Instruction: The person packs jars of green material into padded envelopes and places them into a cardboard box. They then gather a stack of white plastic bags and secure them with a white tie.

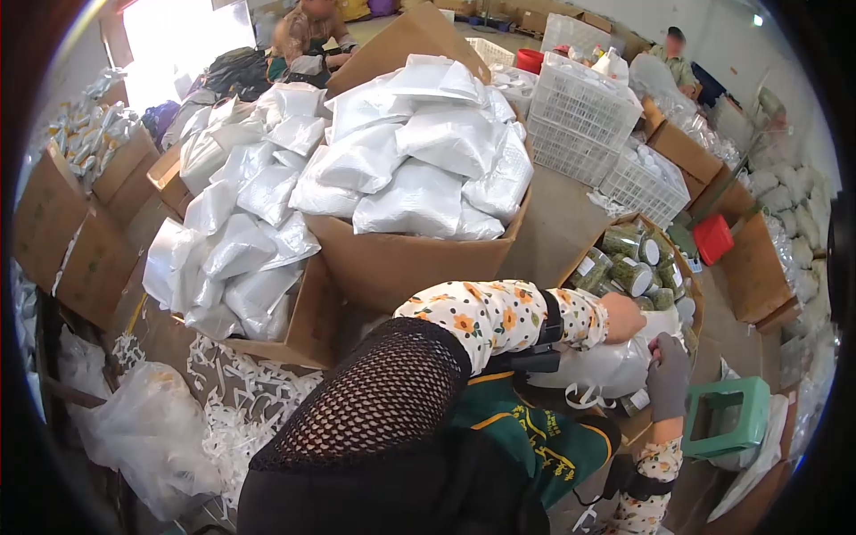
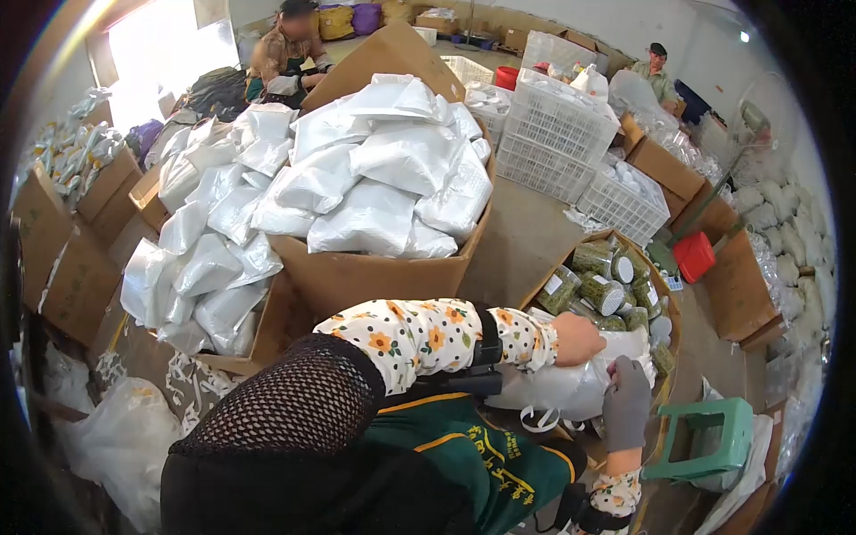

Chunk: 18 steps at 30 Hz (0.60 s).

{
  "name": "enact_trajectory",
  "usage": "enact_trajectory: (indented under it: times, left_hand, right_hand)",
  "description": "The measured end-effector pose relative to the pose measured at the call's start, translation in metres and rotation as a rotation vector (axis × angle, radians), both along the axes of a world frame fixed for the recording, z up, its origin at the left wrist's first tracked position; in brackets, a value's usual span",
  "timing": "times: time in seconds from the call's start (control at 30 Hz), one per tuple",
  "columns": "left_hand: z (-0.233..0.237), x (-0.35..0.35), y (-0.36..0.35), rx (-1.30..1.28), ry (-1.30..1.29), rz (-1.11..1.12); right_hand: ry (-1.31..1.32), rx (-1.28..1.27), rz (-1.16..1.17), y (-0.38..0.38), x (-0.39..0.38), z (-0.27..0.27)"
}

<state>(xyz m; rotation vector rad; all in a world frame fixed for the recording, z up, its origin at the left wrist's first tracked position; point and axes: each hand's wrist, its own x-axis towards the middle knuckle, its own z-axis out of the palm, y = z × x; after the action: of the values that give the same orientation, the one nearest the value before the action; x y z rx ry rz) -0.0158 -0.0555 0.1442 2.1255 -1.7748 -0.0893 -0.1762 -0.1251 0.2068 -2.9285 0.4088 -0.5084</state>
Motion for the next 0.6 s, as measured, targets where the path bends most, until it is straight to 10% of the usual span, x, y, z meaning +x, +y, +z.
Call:
enact_trajectory:
  times: [0.17, 0.37, 0.57, 0.6]
  left_hand:
    - [-0.020, -0.014, 0.011, -0.321, -0.130, -0.160]
    - [-0.015, -0.035, -0.005, -0.098, -0.186, -0.179]
    - [-0.011, -0.047, 0.014, -0.368, -0.184, -0.300]
    - [-0.016, -0.046, 0.013, -0.347, -0.149, -0.268]
  right_hand:
    - [-0.011, 0.088, 0.000, 0.020, -0.029, -0.018]
    - [0.141, 0.137, -0.170, 0.028, -0.053, -0.045]
    - [0.064, 1.001, -0.077, 0.009, -0.062, -0.049]
    - [-0.024, 0.673, 0.156, 0.010, -0.061, -0.049]
